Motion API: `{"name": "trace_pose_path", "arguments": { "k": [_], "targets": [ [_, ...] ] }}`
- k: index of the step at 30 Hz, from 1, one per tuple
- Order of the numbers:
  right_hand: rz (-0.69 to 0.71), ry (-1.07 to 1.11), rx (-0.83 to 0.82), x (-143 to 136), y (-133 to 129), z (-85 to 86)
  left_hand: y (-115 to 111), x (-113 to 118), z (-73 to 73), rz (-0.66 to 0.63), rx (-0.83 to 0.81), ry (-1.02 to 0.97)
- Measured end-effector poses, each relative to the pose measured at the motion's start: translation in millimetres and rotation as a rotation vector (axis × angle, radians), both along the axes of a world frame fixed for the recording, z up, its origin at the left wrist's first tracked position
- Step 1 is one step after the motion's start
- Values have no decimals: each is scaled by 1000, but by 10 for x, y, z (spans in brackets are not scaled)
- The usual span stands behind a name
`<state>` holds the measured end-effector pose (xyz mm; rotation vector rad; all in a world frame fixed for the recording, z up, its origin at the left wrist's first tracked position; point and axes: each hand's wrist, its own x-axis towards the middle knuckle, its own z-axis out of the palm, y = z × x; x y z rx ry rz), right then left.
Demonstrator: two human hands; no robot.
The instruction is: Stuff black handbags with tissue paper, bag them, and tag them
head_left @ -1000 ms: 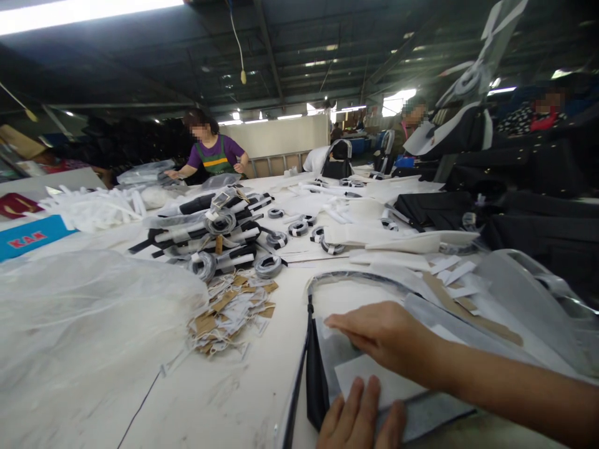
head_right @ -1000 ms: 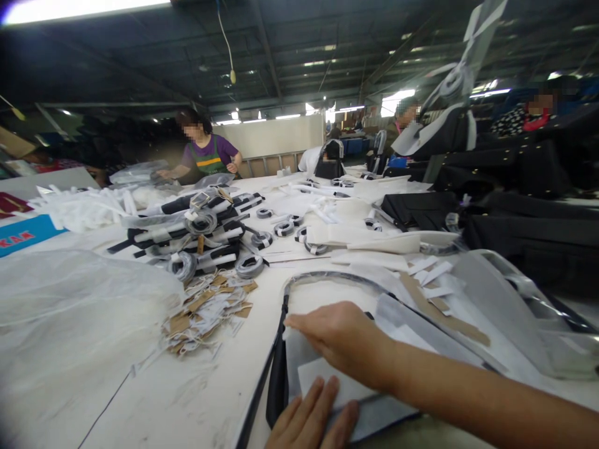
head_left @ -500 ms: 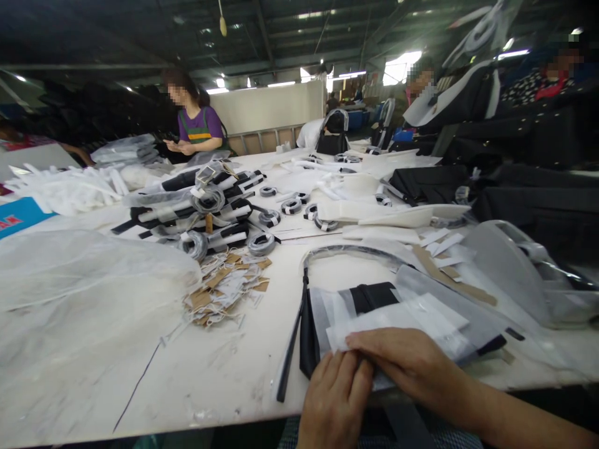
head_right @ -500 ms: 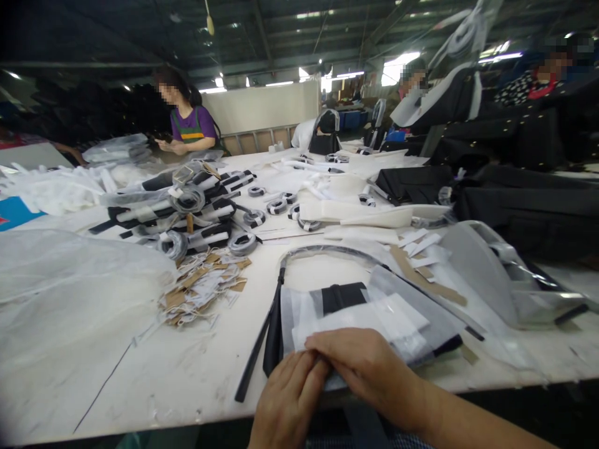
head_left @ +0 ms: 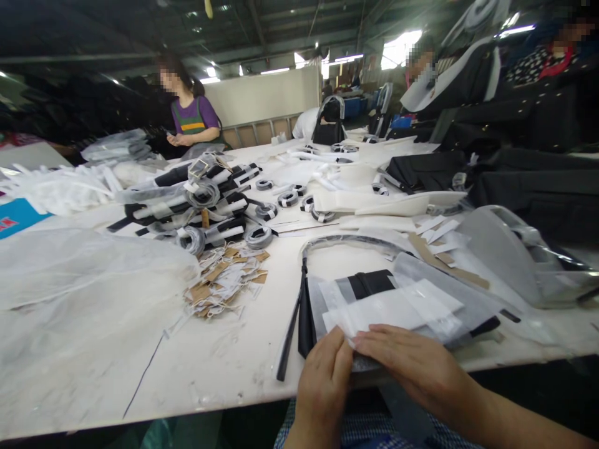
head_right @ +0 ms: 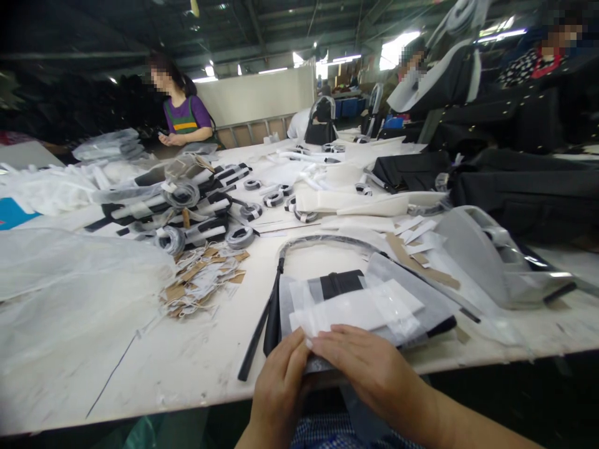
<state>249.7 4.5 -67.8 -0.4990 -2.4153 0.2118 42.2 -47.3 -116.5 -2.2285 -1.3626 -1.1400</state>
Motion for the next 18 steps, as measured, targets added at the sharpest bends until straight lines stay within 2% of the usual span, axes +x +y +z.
{"name": "trace_pose_path", "arguments": {
  "k": [3,7,11,15,18],
  "targets": [
    [1,6,1,15,-11,-26,-24,-19,-44,-3,9,-30],
    [33,19,106,28,4,-37,-19,8,-42,-27,14,-71],
    [54,1,149,29,-12,0,16,6,2,-102,68,7],
    [33,-55,-45,58,-12,144,37,-37,34,-110,112,114],
    [-126,-76,-188,78,186,245,50,-57,40,-99,147,146]
  ]
}}
